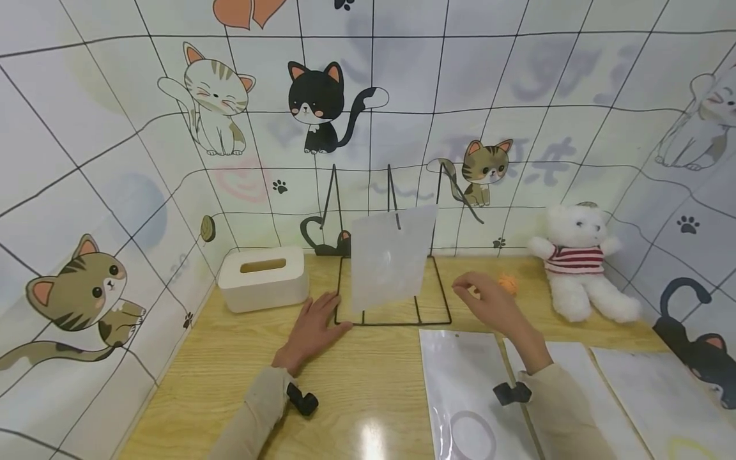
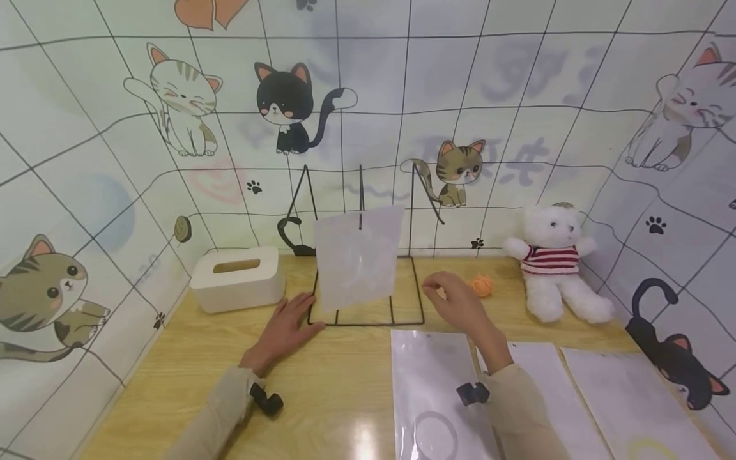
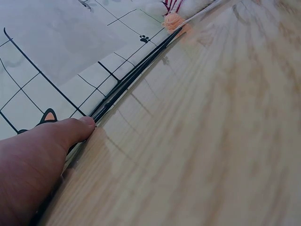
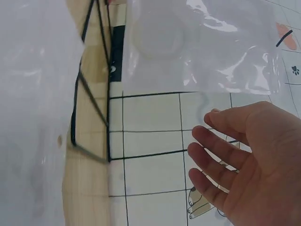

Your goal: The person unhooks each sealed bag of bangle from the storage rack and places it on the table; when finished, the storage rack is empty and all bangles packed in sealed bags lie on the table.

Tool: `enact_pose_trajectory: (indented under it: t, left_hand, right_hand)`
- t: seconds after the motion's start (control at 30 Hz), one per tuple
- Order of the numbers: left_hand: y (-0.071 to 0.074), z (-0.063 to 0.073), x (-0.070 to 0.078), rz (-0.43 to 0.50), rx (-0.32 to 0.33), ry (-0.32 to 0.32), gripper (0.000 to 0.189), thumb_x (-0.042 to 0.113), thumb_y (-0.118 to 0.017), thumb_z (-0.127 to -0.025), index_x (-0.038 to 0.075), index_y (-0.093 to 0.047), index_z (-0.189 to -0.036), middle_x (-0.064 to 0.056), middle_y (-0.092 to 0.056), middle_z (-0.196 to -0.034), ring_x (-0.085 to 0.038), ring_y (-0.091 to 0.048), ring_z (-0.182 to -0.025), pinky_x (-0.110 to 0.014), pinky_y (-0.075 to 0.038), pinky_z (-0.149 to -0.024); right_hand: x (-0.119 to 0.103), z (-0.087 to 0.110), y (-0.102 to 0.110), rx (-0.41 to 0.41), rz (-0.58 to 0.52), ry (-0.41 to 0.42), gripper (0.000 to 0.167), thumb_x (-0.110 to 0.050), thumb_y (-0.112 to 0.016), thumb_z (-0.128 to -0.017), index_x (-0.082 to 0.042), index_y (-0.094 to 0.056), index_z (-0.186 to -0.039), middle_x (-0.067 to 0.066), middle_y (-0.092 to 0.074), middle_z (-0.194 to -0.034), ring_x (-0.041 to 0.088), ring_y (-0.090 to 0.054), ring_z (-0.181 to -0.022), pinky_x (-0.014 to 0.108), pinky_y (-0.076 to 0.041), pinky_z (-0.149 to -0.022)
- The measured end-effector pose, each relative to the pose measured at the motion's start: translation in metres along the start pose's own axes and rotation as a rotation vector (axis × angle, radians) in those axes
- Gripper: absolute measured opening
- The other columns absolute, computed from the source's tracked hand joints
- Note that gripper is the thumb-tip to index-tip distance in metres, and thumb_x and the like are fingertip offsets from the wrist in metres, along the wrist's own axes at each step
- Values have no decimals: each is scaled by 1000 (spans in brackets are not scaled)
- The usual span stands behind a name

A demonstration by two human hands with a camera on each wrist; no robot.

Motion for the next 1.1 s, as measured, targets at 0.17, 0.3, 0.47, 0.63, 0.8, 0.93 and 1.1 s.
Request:
enact_pose_trajectory:
  t: [0.17, 0.3, 0.47, 0.63, 0.8, 0.93, 1.1]
  left_hand:
    - [0, -3, 1, -3, -1, 1, 78, 58, -57, -95, 9, -42, -152, -8, -39, -159, -26, -31, -151, -54, -10, -126]
    - [-3, -5, 2, -4, -7, 2, 77, 58, -57, -95, 9, -42, -153, -7, -39, -160, -25, -30, -151, -53, -9, -126]
    - [-4, -5, 1, -13, -9, 5, 78, 59, -56, -95, 9, -41, -153, -8, -39, -159, -26, -30, -151, -53, -10, -126]
    - [-2, -2, -2, -21, -1, 2, 78, 60, -56, -94, 9, -43, -152, -7, -41, -158, -26, -31, -150, -54, -12, -126]
    - [-1, 0, 0, -8, 9, -2, 76, 57, -58, -95, 8, -44, -151, -9, -42, -157, -27, -32, -150, -55, -13, -125]
    - [-1, 1, 2, -3, 11, -3, 77, 58, -58, -94, 7, -45, -150, -10, -43, -157, -28, -33, -149, -56, -13, -125]
    - [0, 0, 0, -19, 1, 1, 78, 59, -56, -95, 8, -43, -152, -9, -41, -158, -27, -32, -150, -54, -13, -125]
  right_hand:
    - [-17, -15, 7, 133, -94, -11, 24, -24, -57, -103, -6, -68, -114, 11, -69, -108, 27, -64, -101, 48, -53, -87]
    - [-26, -21, 12, 215, -131, -8, 22, -22, -59, -102, -5, -68, -112, 12, -69, -104, 26, -64, -98, 48, -54, -87]
    - [-31, -26, 18, 275, -185, -18, 22, -22, -58, -102, -5, -68, -112, 11, -70, -106, 19, -62, -98, 40, -53, -84]
    - [-34, -30, 19, 262, -241, -62, 29, -33, -63, -99, -9, -66, -115, 9, -68, -107, 21, -61, -101, 40, -51, -88]
    - [-39, -35, 24, 282, -277, -85, 36, -35, -67, -96, -8, -62, -120, 10, -68, -109, 22, -60, -103, 41, -49, -90]
    - [-39, -38, 26, 309, -296, -110, 41, -34, -67, -96, -7, -58, -126, 11, -67, -109, 19, -59, -104, 35, -48, -90]
    - [-41, -43, 27, 324, -395, -126, 50, -32, -67, -96, -8, -50, -136, 13, -63, -120, 21, -56, -114, 36, -47, -96]
Point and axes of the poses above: each hand's wrist, its own z-axis away from the middle knuckle, its own y-axis out of the back of the hand, x = y × z, the point moved 10 cm from there along -z, towards the middle knuckle
